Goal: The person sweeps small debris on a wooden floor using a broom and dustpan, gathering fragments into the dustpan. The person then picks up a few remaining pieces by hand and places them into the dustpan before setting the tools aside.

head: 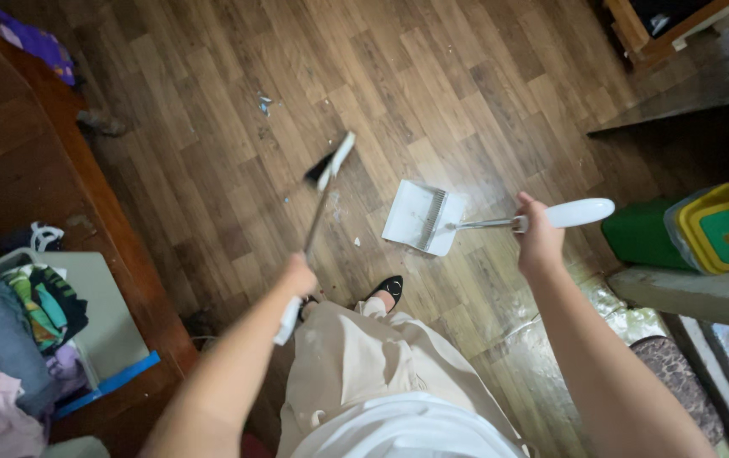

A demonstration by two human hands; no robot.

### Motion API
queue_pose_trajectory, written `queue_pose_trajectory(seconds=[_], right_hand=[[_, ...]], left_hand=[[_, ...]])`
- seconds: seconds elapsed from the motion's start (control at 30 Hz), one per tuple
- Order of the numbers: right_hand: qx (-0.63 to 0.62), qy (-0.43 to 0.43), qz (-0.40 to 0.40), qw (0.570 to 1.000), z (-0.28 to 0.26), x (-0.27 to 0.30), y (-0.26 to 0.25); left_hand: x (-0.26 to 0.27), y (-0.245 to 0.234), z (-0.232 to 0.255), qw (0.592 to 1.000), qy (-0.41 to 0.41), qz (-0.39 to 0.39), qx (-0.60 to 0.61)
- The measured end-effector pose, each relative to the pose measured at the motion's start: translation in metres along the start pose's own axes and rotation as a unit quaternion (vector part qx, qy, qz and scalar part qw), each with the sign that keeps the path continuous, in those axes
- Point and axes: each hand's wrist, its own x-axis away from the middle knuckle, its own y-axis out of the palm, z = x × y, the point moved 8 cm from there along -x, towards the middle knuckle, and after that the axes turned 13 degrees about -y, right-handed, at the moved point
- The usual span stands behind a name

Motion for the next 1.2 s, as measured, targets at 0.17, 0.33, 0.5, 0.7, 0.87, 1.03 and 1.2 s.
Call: queue_pose_trajectory(seconds=[0.17, 0.33, 0.5, 0.7, 0.87, 1.03, 1.2], right_hand=[[-0.023, 0.014, 0.063, 0.998, -0.017, -0.020, -0.031], [-0.078, 0.029, 0.108, 0.991, -0.016, -0.024, -0.033], [-0.082, 0.031, 0.158, 0.984, -0.004, -0.010, -0.003], [-0.072, 0.037, 0.174, 0.981, 0.004, -0.019, 0.038], [-0.067, 0.042, 0.212, 0.974, 0.006, -0.032, 0.029], [-0.109, 0.025, 0.222, 0.969, -0.002, -0.027, 0.017], [-0.117, 0.027, 0.258, 0.959, 0.001, -0.017, 0.047]], left_hand=[[-0.028, -0.125, -0.048, 0.972, 0.019, -0.088, 0.217], [-0.067, -0.199, -0.064, 0.995, -0.019, 0.064, 0.075], [-0.075, -0.117, -0.007, 0.995, -0.013, 0.058, -0.081], [-0.016, -0.005, 0.010, 0.983, 0.064, -0.171, 0.033], [-0.063, -0.127, 0.003, 0.941, 0.053, -0.319, 0.097], [-0.165, -0.289, 0.000, 0.996, 0.026, -0.076, 0.027], [-0.238, -0.325, 0.040, 0.998, -0.022, 0.047, -0.028]])
